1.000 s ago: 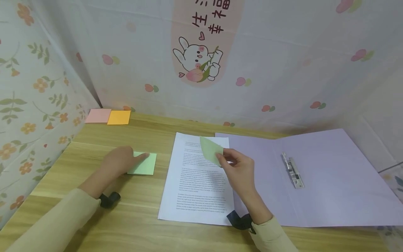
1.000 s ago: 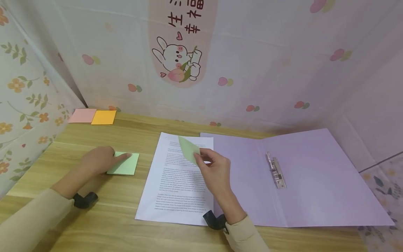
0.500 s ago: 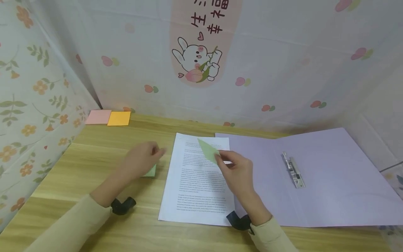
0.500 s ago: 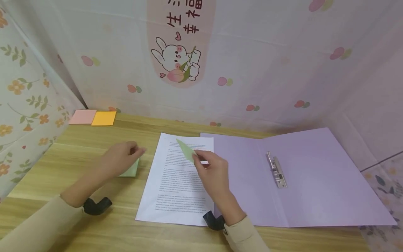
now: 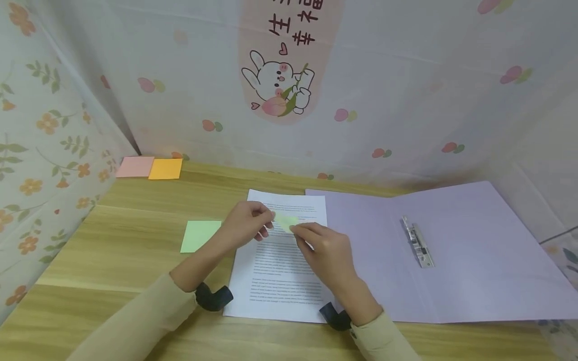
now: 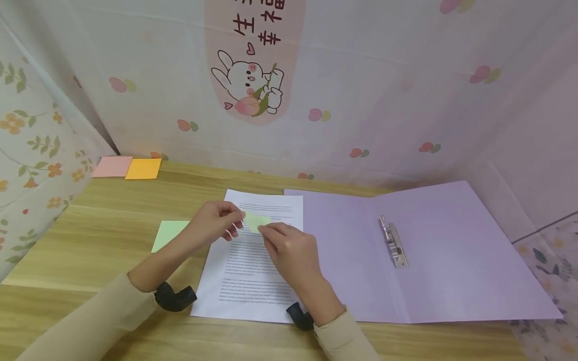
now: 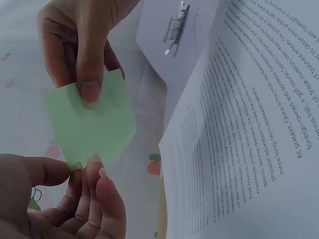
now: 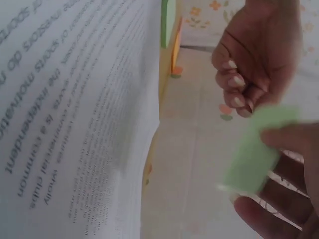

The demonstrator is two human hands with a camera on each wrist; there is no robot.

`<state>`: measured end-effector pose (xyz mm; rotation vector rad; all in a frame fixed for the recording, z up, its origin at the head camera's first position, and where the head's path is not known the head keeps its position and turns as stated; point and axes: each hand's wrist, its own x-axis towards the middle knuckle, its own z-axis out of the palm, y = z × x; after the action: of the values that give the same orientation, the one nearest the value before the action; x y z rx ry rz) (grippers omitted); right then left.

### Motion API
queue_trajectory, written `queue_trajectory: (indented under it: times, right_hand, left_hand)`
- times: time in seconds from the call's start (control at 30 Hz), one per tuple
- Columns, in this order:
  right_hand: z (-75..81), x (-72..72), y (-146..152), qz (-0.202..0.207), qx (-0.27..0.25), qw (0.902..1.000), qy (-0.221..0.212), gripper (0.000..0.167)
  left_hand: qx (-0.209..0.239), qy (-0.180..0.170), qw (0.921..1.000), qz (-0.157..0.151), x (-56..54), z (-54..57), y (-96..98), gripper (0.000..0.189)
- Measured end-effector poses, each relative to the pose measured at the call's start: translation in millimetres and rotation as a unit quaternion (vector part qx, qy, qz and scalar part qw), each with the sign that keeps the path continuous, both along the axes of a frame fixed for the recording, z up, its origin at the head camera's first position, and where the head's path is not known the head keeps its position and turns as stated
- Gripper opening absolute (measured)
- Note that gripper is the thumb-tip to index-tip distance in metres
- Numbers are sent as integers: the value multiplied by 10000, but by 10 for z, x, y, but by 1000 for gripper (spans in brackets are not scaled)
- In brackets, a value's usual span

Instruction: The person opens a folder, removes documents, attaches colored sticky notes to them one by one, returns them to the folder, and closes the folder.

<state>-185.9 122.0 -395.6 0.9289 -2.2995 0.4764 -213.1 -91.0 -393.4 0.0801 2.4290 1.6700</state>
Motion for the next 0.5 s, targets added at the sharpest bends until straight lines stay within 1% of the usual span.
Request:
queue_trajectory:
  times: [0.07,0.1,0.13,0.17,0.2,0.23,0.27,0.3,0.37,0.43,0.47,0.5]
  right_hand:
    - [17,-10,12,148,-15,9996,-258,28]
    - [29,-16,21,179,-106,9985,-502,31]
    - [50,-18,29,171,-271,9956,-881,35]
    - [67,-26,37,57,-466,9904,-1302,38]
    - [81,-41,48,-142,-666,9824,-1740,40]
    - [92,-61,62,-382,-873,9717,-2161,40]
    - [92,-85,75,-630,-1076,9574,-2604,39]
    - [87,-112,84,-846,-1280,9392,-3073,39]
    - [56,-181,94,-1105,-1548,9012,-3893,37]
    - [14,-251,90,-1129,-1800,8640,-4565,35]
    - [-7,-278,79,-1100,-1958,8430,-4888,33]
    - [-21,-303,66,-1045,-2103,8244,-5150,32]
  left_hand:
    - [-1,35,10000,-23,10,-25,-20,26]
    - [-1,52,10000,-54,14,-40,-36,26]
    - [-12,74,9999,-90,19,-54,-55,25]
    - [-17,81,9999,-126,25,-64,-72,24]
    - [-32,97,9998,-168,29,-78,-90,24]
    - [-46,102,9997,-212,31,-95,-107,23]
    - [-43,106,9996,-260,30,-114,-123,22]
    - [-52,109,9994,-310,30,-131,-137,22]
    - [-106,70,9992,-372,28,-166,-159,21]
    - [-159,2,9990,-409,24,-205,-180,21]
    - [-175,-26,9990,-411,24,-218,-188,21]
    - [-196,-60,9989,-410,25,-230,-197,21]
